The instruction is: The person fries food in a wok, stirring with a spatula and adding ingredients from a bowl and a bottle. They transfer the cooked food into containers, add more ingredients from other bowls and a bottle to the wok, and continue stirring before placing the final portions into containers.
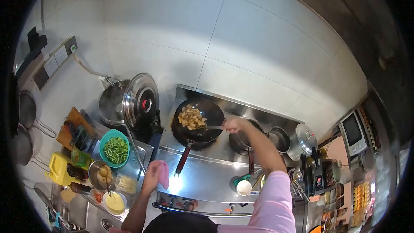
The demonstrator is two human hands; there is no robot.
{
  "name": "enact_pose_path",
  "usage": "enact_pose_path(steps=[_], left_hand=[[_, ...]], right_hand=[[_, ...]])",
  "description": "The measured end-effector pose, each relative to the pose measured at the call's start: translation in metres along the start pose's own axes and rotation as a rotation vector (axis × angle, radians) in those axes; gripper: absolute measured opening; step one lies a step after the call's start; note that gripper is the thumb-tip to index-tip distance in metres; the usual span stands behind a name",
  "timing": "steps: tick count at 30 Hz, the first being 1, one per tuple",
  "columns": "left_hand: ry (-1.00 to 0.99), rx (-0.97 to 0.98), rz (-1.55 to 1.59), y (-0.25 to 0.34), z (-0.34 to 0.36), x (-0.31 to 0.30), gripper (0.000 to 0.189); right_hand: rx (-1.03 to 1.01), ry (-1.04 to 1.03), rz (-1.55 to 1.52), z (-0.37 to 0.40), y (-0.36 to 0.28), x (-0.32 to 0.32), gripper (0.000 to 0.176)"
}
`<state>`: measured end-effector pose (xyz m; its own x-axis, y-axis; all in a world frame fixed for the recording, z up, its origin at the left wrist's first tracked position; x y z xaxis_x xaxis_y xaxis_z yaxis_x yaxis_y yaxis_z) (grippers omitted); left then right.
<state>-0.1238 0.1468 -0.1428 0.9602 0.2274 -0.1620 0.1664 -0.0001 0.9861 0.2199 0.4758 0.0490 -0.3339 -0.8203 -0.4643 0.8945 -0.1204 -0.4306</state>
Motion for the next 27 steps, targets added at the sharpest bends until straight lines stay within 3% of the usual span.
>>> enact_pose_path(steps=[1,3,6,8,9,11,14,16,21,27], left_hand=[[-0.102,-0.064,-0.013,-0.018,-0.018,0.028,0.042],[-0.117,-0.105,-0.098,-0.070,-0.053,0.083,0.041],[-0.509,-0.445,0.146,-0.029,-0.089,0.107,0.034],[-0.525,-0.594,0.354,-0.042,-0.092,0.126,0.024],[-0.527,-0.670,0.460,-0.051,-0.091,0.135,0.020],[-0.405,-0.620,0.312,-0.058,-0.085,0.152,0.015],[-0.239,-0.597,0.154,-0.060,-0.072,0.181,0.010],[-0.124,-0.615,0.073,-0.053,-0.069,0.192,0.010],[-0.201,-0.650,-0.108,-0.042,-0.069,0.189,0.024],[-0.153,-0.605,-0.173,-0.046,-0.071,0.187,0.020]], right_hand=[[-0.030,0.051,-0.012,0.001,0.000,0.011,0.016],[-0.016,0.135,0.052,0.025,-0.012,0.015,0.018],[0.096,-0.066,0.288,0.050,-0.021,-0.023,0.017],[0.181,-0.145,0.366,0.039,-0.018,-0.044,0.022],[0.203,-0.161,0.381,0.034,-0.021,-0.048,0.023],[0.198,-0.154,0.501,0.028,-0.033,-0.034,0.025],[-0.029,-0.002,0.260,-0.025,-0.001,0.005,0.021],[-0.028,0.013,0.290,-0.005,-0.020,-0.001,0.021],[0.101,-0.246,0.416,0.035,-0.050,-0.030,0.019],[0.023,-0.096,0.318,0.013,-0.046,-0.008,0.021]])
Point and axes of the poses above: each hand's wrist, its own z-axis away from the middle knuckle, its own x-axis out of the palm, y = z × x, the point moved 1 cm from there along -z, towards the middle knuckle, and after that the axes turned 3 degrees about -y, right-handed, at the moved point
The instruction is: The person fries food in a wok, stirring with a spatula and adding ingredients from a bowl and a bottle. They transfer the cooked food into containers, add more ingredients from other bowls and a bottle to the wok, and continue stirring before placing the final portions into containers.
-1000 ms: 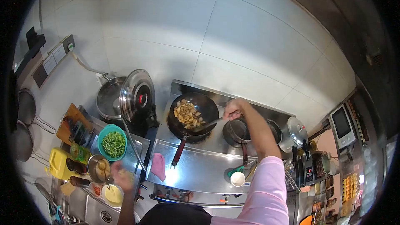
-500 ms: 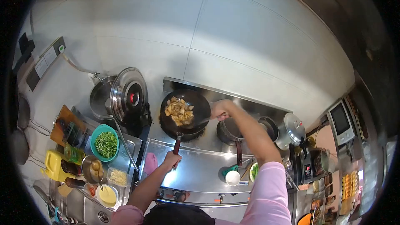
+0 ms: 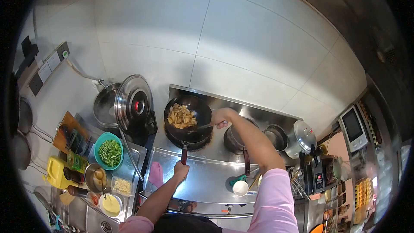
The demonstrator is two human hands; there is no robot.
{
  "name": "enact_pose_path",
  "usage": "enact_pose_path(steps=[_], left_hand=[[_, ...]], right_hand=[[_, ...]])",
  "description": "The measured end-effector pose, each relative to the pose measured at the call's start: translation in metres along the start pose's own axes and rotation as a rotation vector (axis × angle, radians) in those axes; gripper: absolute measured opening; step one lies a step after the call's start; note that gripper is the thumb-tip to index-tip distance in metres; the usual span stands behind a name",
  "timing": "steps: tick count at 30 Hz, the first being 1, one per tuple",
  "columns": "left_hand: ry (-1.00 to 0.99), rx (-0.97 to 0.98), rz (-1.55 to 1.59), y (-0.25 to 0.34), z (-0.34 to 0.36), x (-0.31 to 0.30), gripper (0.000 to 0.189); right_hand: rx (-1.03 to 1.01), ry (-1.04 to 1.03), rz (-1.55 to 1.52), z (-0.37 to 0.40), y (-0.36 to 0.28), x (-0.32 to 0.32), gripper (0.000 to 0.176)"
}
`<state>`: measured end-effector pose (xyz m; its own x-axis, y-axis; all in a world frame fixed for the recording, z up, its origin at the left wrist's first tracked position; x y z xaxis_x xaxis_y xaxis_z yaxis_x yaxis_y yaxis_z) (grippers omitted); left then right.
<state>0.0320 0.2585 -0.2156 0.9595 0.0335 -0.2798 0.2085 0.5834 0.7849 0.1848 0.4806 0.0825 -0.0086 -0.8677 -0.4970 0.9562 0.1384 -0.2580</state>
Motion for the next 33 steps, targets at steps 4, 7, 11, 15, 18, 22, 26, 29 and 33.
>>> enact_pose_path(steps=[4,7,11,15,18,22,26,29,33], left_hand=[[0.025,0.027,0.067,0.004,0.006,-0.001,0.009],[-0.019,-0.017,0.033,-0.003,0.000,0.000,0.020],[-0.105,-0.052,0.003,0.002,-0.001,-0.014,0.026],[-0.120,-0.068,0.033,0.001,-0.005,-0.017,0.024],[-0.119,-0.037,0.071,0.001,-0.003,-0.016,0.024],[-0.162,-0.039,0.106,-0.005,-0.012,-0.021,0.024],[-0.179,-0.068,0.113,-0.003,-0.009,-0.025,0.021],[-0.171,-0.050,0.114,-0.005,-0.010,-0.025,0.019],[-0.133,-0.051,0.093,0.005,-0.002,-0.024,0.011]], right_hand=[[0.041,-0.164,0.007,-0.006,0.015,-0.019,0.023],[-0.041,0.039,-0.066,-0.037,0.028,0.012,0.024],[-0.001,0.050,-0.149,0.002,0.022,0.036,0.024],[-0.140,0.089,-0.437,-0.021,0.024,0.090,0.024],[-0.298,0.418,-0.731,-0.096,-0.005,0.181,0.022],[-0.282,0.480,-1.210,-0.102,-0.023,0.206,0.020],[-0.303,0.178,-1.599,-0.067,0.033,0.176,0.016],[-0.141,0.167,-1.017,0.013,0.036,0.126,0.016],[-0.030,0.066,-0.242,0.071,0.019,0.057,0.025]])
Point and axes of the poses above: each hand's wrist, its own z-axis away from the middle knuckle, its own x-axis out of the palm, y = z × x, the point moved 1 cm from there along -z, towards the middle knuckle, and after that the axes turned 3 degrees about -y, right-handed, at the moved point
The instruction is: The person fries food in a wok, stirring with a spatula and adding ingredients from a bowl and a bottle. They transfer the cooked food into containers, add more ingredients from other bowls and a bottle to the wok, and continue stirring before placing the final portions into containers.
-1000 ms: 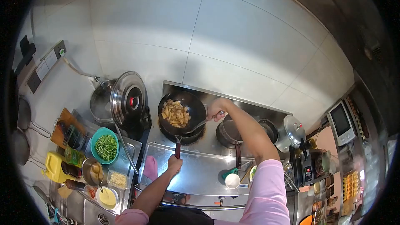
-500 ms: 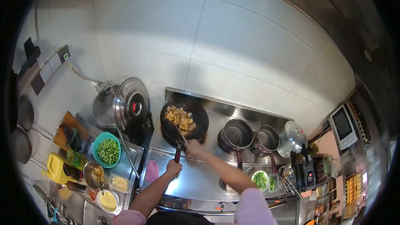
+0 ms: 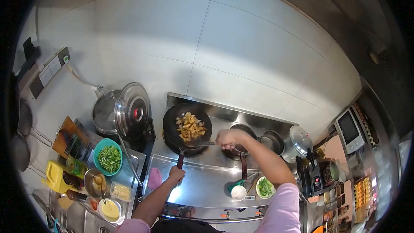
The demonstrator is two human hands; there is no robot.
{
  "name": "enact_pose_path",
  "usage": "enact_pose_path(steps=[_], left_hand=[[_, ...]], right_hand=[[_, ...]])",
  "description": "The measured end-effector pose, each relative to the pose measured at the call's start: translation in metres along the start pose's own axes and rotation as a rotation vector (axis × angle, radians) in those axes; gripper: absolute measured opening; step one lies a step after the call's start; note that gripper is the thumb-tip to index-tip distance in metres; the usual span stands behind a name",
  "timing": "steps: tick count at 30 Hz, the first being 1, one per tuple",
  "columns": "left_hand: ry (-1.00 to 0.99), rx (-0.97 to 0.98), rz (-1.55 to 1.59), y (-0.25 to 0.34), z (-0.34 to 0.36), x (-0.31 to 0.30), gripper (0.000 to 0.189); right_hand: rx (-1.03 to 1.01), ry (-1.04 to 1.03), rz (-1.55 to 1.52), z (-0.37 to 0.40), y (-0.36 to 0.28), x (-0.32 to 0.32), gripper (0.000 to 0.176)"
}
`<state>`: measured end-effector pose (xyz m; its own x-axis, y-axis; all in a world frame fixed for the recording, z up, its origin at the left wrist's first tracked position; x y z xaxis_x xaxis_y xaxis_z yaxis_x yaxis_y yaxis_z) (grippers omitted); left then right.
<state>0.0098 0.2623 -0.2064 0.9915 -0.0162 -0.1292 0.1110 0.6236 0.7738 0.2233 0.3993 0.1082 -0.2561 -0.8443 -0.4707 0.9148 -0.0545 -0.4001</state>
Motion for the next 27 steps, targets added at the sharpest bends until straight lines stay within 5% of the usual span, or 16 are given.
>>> enact_pose_path(steps=[3,6,9,18,22,25,27], left_hand=[[0.038,0.067,0.051,-0.005,-0.005,0.003,0.013],[0.038,0.058,0.077,-0.007,-0.004,0.006,0.012],[0.002,0.021,0.066,-0.007,-0.007,0.002,0.010],[-0.024,0.003,0.007,-0.015,-0.011,0.002,0.014],[-0.063,0.004,0.038,-0.010,-0.010,-0.002,0.013],[-0.072,0.026,0.060,-0.004,-0.010,-0.004,0.015],[-0.081,0.025,0.076,-0.008,-0.009,-0.005,0.019]], right_hand=[[0.055,-0.046,0.291,-0.037,-0.005,-0.014,0.023],[-0.059,0.121,0.234,-0.124,0.019,0.002,0.027],[-0.194,0.411,0.187,-0.107,0.005,0.024,0.029],[0.055,0.182,0.601,-0.004,-0.007,-0.023,0.023],[0.035,0.430,0.661,-0.091,0.045,-0.029,0.022],[-0.040,0.817,0.611,-0.125,0.051,-0.028,0.019],[-0.041,0.771,0.650,-0.134,0.035,-0.032,0.020]])
Point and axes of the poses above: each hand's wrist, its own z-axis away from the middle knuckle, its own x-axis out of the palm, y = z × x, the point moved 1 cm from there along -z, towards the middle knuckle, and after that the axes turned 3 degrees about -y, right-handed, at the moved point
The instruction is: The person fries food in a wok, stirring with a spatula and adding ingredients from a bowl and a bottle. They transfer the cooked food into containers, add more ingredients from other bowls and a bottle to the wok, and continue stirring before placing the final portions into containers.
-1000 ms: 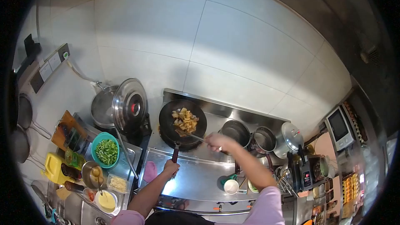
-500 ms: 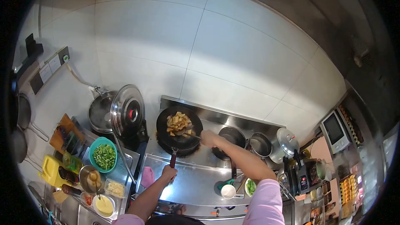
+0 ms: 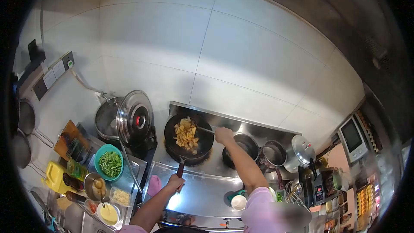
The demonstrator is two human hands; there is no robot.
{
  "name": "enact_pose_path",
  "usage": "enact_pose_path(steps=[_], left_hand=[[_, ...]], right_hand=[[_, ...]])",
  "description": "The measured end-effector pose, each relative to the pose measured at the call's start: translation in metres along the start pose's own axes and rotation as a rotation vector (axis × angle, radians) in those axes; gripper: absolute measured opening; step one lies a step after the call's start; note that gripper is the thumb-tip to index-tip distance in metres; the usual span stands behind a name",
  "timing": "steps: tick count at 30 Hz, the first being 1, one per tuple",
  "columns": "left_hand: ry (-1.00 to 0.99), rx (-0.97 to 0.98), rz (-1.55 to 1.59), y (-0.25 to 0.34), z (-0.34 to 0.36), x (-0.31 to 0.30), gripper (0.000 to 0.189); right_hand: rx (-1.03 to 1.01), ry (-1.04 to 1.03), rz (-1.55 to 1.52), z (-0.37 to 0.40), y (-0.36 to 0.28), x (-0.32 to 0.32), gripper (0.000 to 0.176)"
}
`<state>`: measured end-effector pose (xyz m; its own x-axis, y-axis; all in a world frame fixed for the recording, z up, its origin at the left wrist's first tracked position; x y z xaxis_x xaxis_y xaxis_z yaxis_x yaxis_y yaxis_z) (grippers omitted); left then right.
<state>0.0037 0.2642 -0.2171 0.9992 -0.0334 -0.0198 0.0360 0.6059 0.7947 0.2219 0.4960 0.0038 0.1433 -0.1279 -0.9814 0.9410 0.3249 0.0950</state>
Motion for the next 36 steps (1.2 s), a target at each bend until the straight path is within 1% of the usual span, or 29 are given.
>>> enact_pose_path(steps=[1,4,5,7,8,10,11,12,15,16,18,19,20,21,22,23,24,25,26,27,28,29,30,31,32,33,34,36], left_hand=[[-0.013,-0.005,0.006,-0.003,-0.004,0.000,0.019],[-0.050,-0.042,0.090,-0.003,-0.004,0.001,0.019],[-0.060,-0.057,0.130,0.003,0.000,0.002,0.020],[-0.076,-0.034,0.222,0.015,0.011,0.004,0.022],[-0.079,-0.025,0.278,0.018,0.017,0.005,0.024],[-0.228,-0.081,0.303,0.010,0.009,-0.006,0.025],[-0.305,-0.104,0.316,0.011,0.004,-0.010,0.025],[-0.221,-0.142,0.322,0.024,0.016,-0.006,0.028],[-0.203,-0.149,0.217,0.072,0.048,-0.010,0.027],[-0.238,-0.150,0.205,0.071,0.036,-0.014,0.024],[-0.270,-0.066,0.240,0.076,0.020,-0.011,0.025],[-0.287,-0.026,0.258,0.078,0.018,-0.010,0.026],[-0.253,-0.013,0.246,0.083,0.021,-0.008,0.028],[-0.221,0.064,0.187,0.072,0.027,-0.006,0.027],[-0.189,0.144,0.126,0.053,0.034,-0.005,0.026],[-0.119,0.154,0.097,0.030,0.047,-0.001,0.023],[-0.096,0.170,0.089,0.029,0.092,-0.002,0.018],[-0.082,0.147,0.233,-0.029,0.071,0.000,0.016],[-0.133,0.124,0.088,-0.001,0.114,-0.008,0.015],[-0.106,0.099,0.073,0.009,0.120,-0.008,0.016],[-0.159,0.074,0.131,0.019,0.110,-0.009,0.017],[-0.210,0.048,0.193,0.030,0.090,-0.011,0.018],[-0.226,0.090,0.092,0.043,0.064,-0.012,0.021],[-0.233,0.043,0.150,0.056,0.073,-0.014,0.022],[-0.239,-0.001,0.211,0.072,0.089,-0.018,0.023],[-0.246,-0.063,0.268,0.077,0.102,-0.022,0.024],[-0.234,-0.099,0.257,0.078,0.105,-0.026,0.026],[-0.355,0.030,0.214,0.088,0.078,-0.028,0.023]], right_hand=[[-0.005,-0.020,0.009,0.003,-0.011,-0.007,0.021],[-0.166,-0.003,0.113,0.024,-0.049,-0.017,0.021],[-0.222,0.037,0.124,0.034,-0.049,-0.008,0.023],[-0.343,0.112,0.147,0.062,-0.056,0.018,0.032],[-0.314,0.084,0.121,0.081,-0.058,0.007,0.029],[-0.257,0.026,0.071,0.145,-0.061,-0.041,0.024],[-0.220,-0.009,0.107,0.162,-0.057,-0.054,0.023],[-0.181,-0.047,0.142,0.179,-0.052,-0.066,0.022],[-0.125,-0.148,0.145,0.227,-0.040,-0.101,0.019],[-0.114,-0.158,0.138,0.231,-0.040,-0.098,0.018],[-0.091,-0.177,0.124,0.239,-0.047,-0.081,0.018],[-0.073,-0.167,0.073,0.233,-0.049,-0.058,0.018],[-0.056,-0.154,0.024,0.219,-0.050,-0.026,0.019],[-0.042,-0.136,-0.025,0.214,-0.051,-0.007,0.019],[-0.053,-0.074,-0.089,0.223,-0.054,-0.003,0.018],[-0.088,0.024,-0.120,0.239,-0.050,0.000,0.018],[-0.123,0.114,-0.153,0.264,-0.046,0.006,0.019],[-0.154,0.220,-0.184,0.269,-0.041,0.003,0.019],[-0.135,0.126,-0.177,0.259,-0.041,-0.002,0.019],[-0.116,0.014,-0.177,0.257,-0.047,-0.001,0.020],[-0.099,-0.108,-0.176,0.259,-0.055,0.002,0.021],[-0.092,-0.139,-0.160,0.252,-0.064,0.008,0.021],[-0.088,-0.162,-0.137,0.232,-0.070,0.010,0.021],[-0.084,-0.179,-0.114,0.217,-0.071,0.006,0.021],[-0.105,-0.129,-0.104,0.220,-0.065,-0.011,0.020],[-0.124,-0.092,-0.106,0.240,-0.058,-0.028,0.019],[-0.136,-0.059,-0.112,0.251,-0.055,-0.036,0.018],[-0.095,-0.162,-0.073,0.231,-0.060,-0.036,0.020]])
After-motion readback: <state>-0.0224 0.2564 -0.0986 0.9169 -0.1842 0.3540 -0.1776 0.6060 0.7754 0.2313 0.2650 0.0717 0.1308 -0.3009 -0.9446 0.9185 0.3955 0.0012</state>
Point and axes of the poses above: each hand's wrist, its own z-axis away from the middle knuckle, its own x-axis out of the palm, y = z × x, the point moved 1 cm from there along -z, towards the middle knuckle, and after that the axes turned 3 degrees about -y, right-handed, at the moved point
